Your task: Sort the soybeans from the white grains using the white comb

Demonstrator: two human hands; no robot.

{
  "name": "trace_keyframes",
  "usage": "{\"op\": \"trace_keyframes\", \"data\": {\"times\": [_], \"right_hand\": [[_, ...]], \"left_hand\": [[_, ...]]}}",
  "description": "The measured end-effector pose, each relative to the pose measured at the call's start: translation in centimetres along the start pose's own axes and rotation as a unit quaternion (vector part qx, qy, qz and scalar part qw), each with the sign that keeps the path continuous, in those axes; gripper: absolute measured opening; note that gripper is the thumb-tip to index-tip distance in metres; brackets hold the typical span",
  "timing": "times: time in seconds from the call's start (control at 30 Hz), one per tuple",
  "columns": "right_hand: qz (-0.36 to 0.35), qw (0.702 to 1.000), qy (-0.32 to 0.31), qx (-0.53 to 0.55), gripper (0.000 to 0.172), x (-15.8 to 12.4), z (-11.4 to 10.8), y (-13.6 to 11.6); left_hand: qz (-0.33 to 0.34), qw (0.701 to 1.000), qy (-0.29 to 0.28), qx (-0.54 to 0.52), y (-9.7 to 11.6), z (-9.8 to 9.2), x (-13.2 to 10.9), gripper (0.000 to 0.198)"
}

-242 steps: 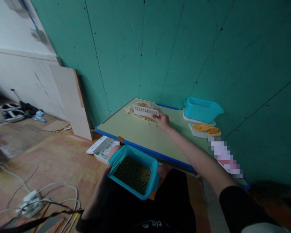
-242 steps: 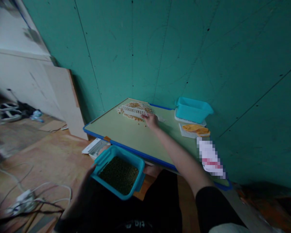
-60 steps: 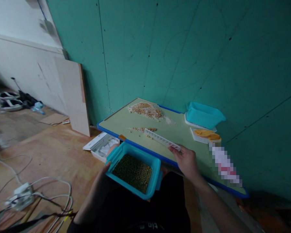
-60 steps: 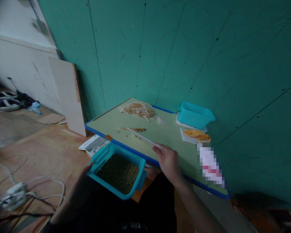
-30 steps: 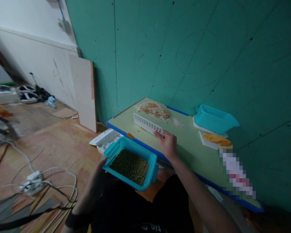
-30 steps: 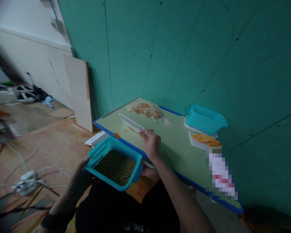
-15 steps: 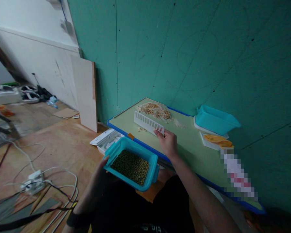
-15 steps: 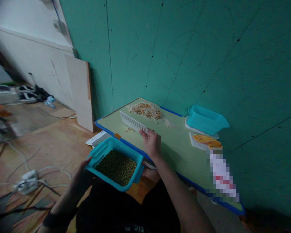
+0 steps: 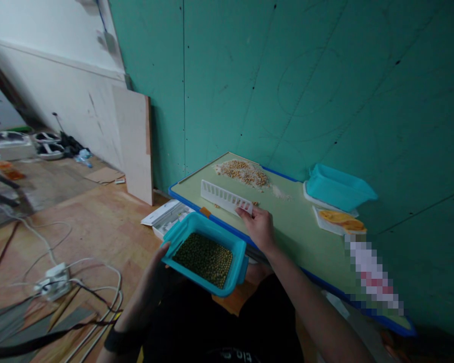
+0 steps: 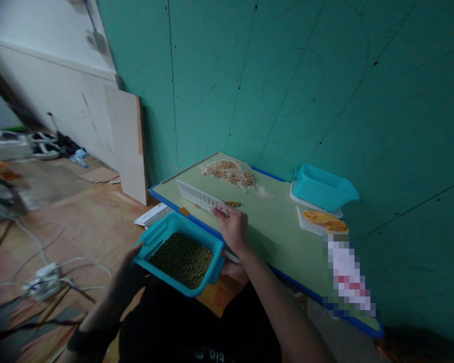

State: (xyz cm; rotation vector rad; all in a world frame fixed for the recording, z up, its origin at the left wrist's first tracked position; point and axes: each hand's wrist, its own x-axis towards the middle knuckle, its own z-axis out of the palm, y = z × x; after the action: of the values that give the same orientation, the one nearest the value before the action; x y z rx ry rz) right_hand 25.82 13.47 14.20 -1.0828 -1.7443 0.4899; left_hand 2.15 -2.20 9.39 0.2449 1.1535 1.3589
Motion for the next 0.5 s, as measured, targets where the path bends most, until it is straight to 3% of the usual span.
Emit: {"op": "trace_keyframes", "data": {"times": [0.2,0.37,0.5], "right_hand": [[0.006,1.0,-0.016,0.003,0.023,-1.4,-0.4,-0.7],[-0.003,1.0,-0.03,0.005,0.027,-2.2,-1.0,-1.6],[0.006,0.999,-0.042,0.032,0.03,-2.8,-1.4,-2.3]], "left_hand": [[0.03,1.0,0.009,0.001,0.2,0.3,-0.1,0.092],[0.003,1.0,-0.006,-0.003,0.3,0.3,-0.1,0.073],[0.019,1.0,-0.005,-0.011,-0.1,-0.2,0.2,0.078]]}}
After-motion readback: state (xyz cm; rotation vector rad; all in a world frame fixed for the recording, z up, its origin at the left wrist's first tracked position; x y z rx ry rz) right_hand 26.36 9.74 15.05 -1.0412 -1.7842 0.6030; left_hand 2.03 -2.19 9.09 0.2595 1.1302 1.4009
